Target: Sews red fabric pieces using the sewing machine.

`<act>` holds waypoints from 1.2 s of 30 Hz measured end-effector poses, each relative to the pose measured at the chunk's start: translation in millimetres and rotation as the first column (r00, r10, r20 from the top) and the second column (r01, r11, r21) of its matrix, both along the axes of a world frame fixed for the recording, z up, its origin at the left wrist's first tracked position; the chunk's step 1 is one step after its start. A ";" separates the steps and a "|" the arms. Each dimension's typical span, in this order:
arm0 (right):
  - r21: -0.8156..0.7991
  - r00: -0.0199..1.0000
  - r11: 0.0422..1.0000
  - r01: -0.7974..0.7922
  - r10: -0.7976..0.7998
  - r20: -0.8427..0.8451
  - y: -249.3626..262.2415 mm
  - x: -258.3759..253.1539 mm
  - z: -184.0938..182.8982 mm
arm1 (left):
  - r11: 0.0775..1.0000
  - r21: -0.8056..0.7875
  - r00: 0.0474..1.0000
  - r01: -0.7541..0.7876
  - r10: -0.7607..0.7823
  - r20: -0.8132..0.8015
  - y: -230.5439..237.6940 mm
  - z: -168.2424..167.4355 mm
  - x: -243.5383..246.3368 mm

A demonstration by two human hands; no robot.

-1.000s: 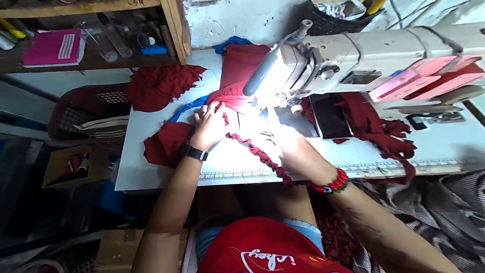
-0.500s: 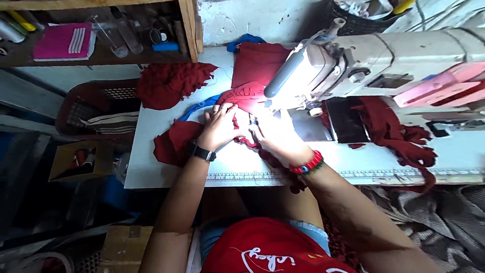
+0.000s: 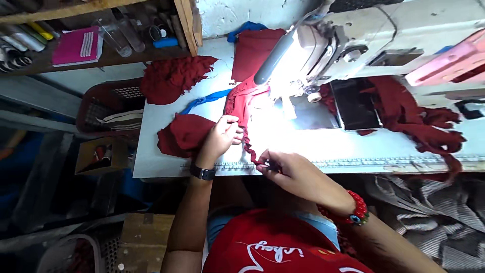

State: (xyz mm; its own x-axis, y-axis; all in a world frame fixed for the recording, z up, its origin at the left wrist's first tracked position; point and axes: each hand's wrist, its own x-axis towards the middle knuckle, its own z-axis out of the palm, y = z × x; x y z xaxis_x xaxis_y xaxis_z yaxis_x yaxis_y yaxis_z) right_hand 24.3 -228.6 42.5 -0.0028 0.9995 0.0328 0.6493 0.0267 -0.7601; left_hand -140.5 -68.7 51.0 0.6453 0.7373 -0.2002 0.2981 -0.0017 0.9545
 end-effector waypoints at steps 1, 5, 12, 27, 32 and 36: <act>-0.017 0.997 0.999 -0.037 0.036 -0.065 -3.1 -1.7 -1.9 | 1.000 -0.022 0.999 -0.014 0.015 0.046 -3.6 -3.5 3.1; -0.147 0.966 0.984 -0.103 0.063 -0.252 -11.6 -5.8 -8.5 | 0.990 -0.137 0.971 -0.040 0.071 0.230 -10.9 -10.6 16.7; -0.275 0.990 0.956 -0.103 0.071 -0.126 -13.0 -1.6 -4.3 | 0.996 -0.041 0.957 -0.081 0.090 0.275 -18.3 -17.1 22.9; -0.216 0.753 0.975 0.051 -0.179 -0.633 24.8 35.7 -7.0 | 0.998 0.056 0.956 0.000 -0.016 0.293 -13.2 -15.8 14.0; -0.260 0.702 0.964 0.057 -0.224 -0.676 34.4 33.1 -11.4 | 0.983 0.145 0.959 0.108 -0.141 0.245 -15.0 -11.8 14.9; -0.259 0.749 0.965 0.041 -0.201 -0.631 42.0 34.5 -13.0 | 0.971 0.125 0.947 0.202 -0.227 0.228 -14.4 -9.6 18.4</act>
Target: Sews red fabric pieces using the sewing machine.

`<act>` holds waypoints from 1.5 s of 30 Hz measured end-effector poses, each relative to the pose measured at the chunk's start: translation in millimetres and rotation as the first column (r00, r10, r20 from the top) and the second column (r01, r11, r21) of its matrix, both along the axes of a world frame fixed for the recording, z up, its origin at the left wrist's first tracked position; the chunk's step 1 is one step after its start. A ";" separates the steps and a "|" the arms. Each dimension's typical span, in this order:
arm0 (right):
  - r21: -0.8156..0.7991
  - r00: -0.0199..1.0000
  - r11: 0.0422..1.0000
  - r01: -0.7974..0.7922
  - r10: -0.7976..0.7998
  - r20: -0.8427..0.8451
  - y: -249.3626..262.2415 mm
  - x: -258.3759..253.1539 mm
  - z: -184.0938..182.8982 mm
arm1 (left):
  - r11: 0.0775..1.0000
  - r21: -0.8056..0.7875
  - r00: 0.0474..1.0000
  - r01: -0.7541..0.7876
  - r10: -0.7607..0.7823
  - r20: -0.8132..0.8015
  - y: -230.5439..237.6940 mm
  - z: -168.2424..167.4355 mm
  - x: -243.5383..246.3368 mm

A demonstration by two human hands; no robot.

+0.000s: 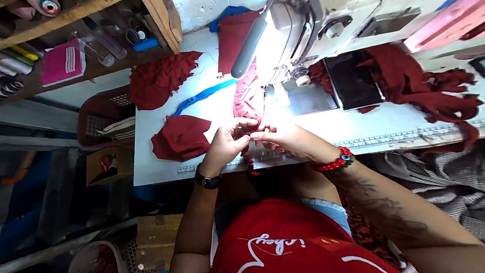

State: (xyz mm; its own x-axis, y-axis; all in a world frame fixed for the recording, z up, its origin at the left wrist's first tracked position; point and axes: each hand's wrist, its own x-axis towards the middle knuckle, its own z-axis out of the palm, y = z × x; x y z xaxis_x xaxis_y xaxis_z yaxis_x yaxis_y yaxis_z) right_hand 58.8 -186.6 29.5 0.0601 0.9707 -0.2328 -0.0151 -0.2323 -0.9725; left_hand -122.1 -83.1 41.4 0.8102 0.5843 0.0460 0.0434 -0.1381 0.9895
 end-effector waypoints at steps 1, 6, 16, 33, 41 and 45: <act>0.002 1.000 1.000 0.002 -0.002 -0.003 1.5 0.0 -0.4 | 1.000 0.001 1.000 0.021 -0.021 0.002 0.9 -0.2 -0.1; -0.002 0.999 1.000 -0.011 0.011 -0.030 6.3 1.2 -1.5 | 0.997 -0.041 0.998 0.062 -0.062 0.012 5.3 -4.3 -1.2; 0.088 0.917 0.985 -0.145 0.101 0.387 -8.8 29.1 3.0 | 0.940 -0.196 0.953 0.280 -0.296 -0.061 20.9 1.4 -32.2; 0.164 0.607 0.962 -0.219 0.003 0.795 -56.6 19.7 20.5 | 0.583 0.785 0.905 0.208 0.190 -0.381 32.0 4.5 29.8; 0.229 0.462 0.973 -0.006 -0.200 0.864 -18.9 23.1 -16.1 | 0.781 0.572 0.827 0.250 0.135 -0.545 56.0 -6.2 53.6; 0.302 0.692 0.953 0.022 -0.233 0.683 -44.3 34.4 -15.3 | 0.868 0.461 0.907 0.182 0.033 -0.421 35.5 4.0 26.1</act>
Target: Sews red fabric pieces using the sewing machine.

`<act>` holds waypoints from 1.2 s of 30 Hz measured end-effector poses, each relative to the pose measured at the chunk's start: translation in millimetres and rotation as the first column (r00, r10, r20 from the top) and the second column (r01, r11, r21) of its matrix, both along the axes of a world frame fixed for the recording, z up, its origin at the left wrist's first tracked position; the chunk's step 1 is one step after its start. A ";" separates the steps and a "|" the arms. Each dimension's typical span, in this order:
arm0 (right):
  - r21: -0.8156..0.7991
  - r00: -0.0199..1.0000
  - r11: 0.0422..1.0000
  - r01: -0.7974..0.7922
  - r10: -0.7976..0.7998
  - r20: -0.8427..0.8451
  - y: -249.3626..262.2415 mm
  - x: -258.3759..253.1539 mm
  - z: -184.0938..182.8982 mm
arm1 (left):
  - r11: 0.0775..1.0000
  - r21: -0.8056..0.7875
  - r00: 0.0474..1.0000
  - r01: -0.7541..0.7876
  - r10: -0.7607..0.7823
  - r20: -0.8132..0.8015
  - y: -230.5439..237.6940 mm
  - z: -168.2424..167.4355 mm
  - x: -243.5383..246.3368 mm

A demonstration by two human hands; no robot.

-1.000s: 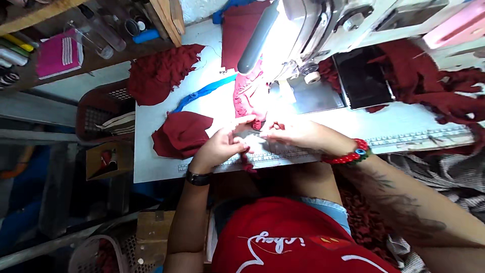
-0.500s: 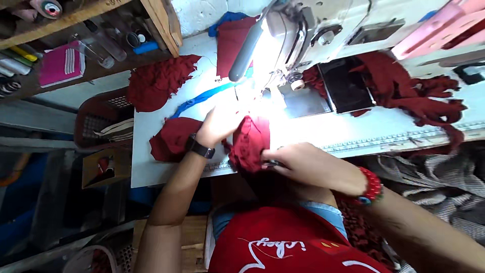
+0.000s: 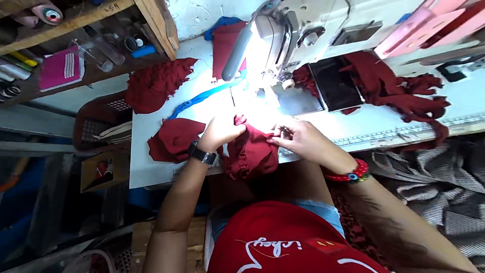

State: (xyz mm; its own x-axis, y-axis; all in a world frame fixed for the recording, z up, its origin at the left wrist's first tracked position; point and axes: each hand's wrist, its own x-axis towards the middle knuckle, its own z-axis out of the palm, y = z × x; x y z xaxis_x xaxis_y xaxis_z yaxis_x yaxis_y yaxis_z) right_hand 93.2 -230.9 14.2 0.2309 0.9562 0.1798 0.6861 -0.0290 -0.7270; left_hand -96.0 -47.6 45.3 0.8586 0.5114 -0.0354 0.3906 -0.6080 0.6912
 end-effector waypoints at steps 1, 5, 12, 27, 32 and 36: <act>-0.008 0.988 1.000 -0.024 0.022 -0.153 -9.3 4.2 4.4 | 0.995 -0.103 1.000 0.001 0.000 0.015 -3.2 4.8 -5.7; -0.045 0.873 0.995 -0.086 0.053 -0.485 -37.8 23.0 28.1 | 0.862 -0.502 0.998 0.062 -0.067 0.007 0.9 25.6 -2.6; -0.044 0.935 0.952 0.302 -0.287 0.208 -19.7 30.5 23.1 | 0.984 0.041 0.985 -0.172 0.172 0.010 -1.3 -5.3 22.7; -0.149 0.861 0.957 0.249 -0.149 0.486 -32.0 2.6 0.9 | 0.849 0.524 0.996 0.072 -0.034 -0.083 -8.2 -24.6 10.0; -0.173 0.851 0.937 0.305 -0.187 0.490 -50.8 9.8 -0.5 | 0.860 0.491 0.988 0.143 -0.097 -0.117 3.7 -26.6 33.2; -0.165 0.859 0.940 0.299 -0.190 0.476 -47.2 12.7 -2.6 | 0.845 0.516 0.989 0.142 -0.104 -0.102 13.0 -25.6 43.7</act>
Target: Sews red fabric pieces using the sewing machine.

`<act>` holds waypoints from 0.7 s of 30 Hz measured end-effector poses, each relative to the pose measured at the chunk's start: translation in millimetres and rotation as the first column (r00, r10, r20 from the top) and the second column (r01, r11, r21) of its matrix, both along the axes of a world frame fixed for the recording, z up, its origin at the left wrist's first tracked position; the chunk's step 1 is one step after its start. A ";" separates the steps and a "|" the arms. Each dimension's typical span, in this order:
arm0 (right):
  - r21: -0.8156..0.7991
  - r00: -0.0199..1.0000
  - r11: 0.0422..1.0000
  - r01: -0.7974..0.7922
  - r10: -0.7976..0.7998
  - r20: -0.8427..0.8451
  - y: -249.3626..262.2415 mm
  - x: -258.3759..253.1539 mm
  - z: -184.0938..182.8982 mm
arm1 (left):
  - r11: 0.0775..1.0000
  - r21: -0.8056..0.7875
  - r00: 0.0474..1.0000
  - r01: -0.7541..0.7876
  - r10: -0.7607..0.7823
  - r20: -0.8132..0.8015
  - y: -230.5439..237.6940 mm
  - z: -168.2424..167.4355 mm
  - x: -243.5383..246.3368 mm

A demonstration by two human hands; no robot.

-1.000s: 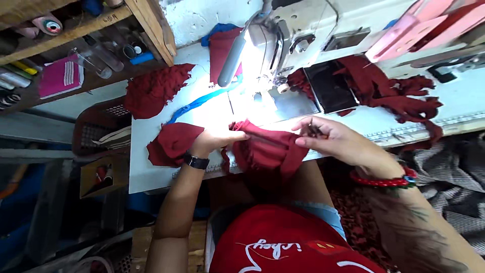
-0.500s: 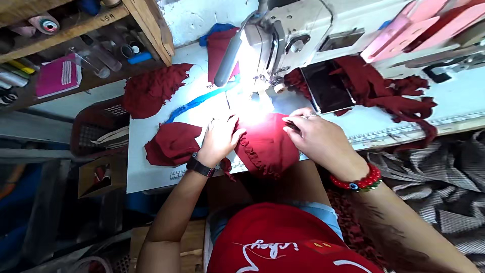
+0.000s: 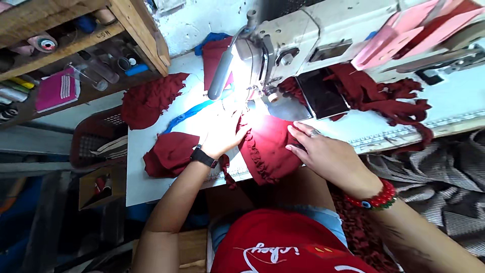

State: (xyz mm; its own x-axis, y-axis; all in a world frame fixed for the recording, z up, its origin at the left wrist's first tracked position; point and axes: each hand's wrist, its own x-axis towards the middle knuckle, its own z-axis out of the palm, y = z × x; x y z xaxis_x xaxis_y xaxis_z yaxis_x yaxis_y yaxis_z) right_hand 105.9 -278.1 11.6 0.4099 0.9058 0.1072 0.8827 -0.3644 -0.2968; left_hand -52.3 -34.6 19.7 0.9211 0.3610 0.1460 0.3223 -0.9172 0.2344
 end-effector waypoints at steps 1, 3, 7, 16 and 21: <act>0.001 1.000 1.000 0.003 -0.003 -0.008 2.3 1.4 -1.2 | 1.000 -0.005 1.000 -0.007 0.007 0.005 2.4 -1.3 1.5; 0.015 1.000 1.000 0.010 -0.010 -0.008 4.9 3.9 -3.6 | 1.000 -0.014 1.000 -0.026 0.026 0.002 6.4 -2.5 4.0; 0.022 0.999 0.999 0.047 -0.047 -0.008 -4.8 7.2 -0.4 | 0.999 -0.032 0.999 -0.029 0.030 0.036 12.8 -8.1 3.9; 0.119 0.973 0.966 0.229 -0.227 -0.032 -47.5 28.5 8.7 | 0.997 -0.071 0.998 0.023 -0.018 0.063 22.3 -9.1 6.2; 0.315 0.991 0.945 0.083 -0.113 0.078 -45.3 45.5 -18.3 | 0.981 -0.195 0.994 -0.003 0.024 0.105 14.7 10.5 -9.9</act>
State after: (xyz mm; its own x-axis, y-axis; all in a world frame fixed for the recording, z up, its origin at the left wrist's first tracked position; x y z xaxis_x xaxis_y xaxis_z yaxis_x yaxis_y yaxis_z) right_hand 151.4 -323.5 -6.8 0.4695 0.7774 0.4187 0.8765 -0.3534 -0.3268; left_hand -62.3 -19.9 30.2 0.8989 0.4045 0.1687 0.2981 -0.8464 0.4413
